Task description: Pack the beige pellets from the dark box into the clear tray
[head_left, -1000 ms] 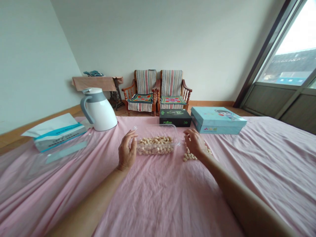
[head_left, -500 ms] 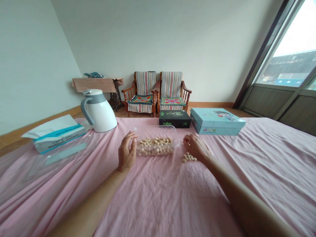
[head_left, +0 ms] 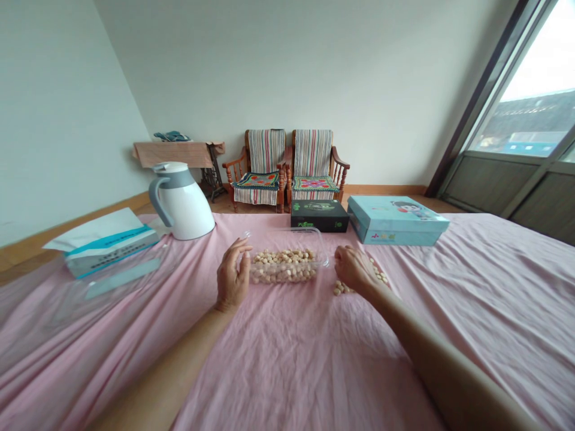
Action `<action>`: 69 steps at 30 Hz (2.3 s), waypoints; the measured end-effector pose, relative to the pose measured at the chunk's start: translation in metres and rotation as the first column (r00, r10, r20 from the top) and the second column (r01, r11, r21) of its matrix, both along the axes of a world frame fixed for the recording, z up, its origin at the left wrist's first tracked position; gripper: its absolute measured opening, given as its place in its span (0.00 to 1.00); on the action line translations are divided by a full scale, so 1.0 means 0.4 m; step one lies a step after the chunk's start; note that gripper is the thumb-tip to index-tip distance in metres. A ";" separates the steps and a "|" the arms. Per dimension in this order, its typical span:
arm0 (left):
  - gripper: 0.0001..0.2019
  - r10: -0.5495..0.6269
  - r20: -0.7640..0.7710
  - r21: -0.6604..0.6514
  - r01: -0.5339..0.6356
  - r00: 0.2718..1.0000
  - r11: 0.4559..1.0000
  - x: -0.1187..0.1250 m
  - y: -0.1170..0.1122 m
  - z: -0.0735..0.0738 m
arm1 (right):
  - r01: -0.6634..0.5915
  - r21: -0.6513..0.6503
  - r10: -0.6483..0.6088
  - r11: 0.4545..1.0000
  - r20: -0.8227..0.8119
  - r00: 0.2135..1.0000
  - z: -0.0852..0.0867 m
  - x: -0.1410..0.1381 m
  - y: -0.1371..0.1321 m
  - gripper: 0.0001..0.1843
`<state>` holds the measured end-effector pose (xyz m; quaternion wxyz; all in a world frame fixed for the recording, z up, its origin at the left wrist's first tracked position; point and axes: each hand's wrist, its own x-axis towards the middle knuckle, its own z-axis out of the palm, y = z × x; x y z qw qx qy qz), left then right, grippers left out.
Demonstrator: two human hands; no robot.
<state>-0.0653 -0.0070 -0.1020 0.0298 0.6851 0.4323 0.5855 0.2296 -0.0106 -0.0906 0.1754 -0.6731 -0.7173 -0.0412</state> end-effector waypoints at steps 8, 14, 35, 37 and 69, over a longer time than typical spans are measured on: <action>0.13 -0.001 0.001 0.004 0.001 1.000 1.000 -0.001 0.003 -0.005 | -0.195 0.334 0.386 0.922 -0.766 0.514 0.047 -0.023 0.011 0.14; 0.14 0.013 -0.011 0.003 -0.013 1.000 1.000 -0.003 0.005 -0.005 | -0.092 0.230 0.223 0.969 -0.648 0.728 0.013 0.006 0.029 0.10; 0.13 0.011 -0.009 0.010 -0.011 1.000 1.000 0.000 0.001 0.000 | -0.112 0.325 0.329 0.939 -0.752 0.571 0.046 0.004 0.021 0.13; 0.13 0.012 -0.014 0.014 -0.012 1.000 1.000 0.001 0.000 0.001 | -0.245 0.356 0.427 0.902 -0.818 0.386 0.063 -0.014 0.011 0.17; 0.13 0.009 -0.022 0.023 -0.008 1.000 1.000 -0.001 0.000 0.001 | -0.157 0.349 0.363 0.924 -0.669 0.649 0.114 -0.085 0.038 0.11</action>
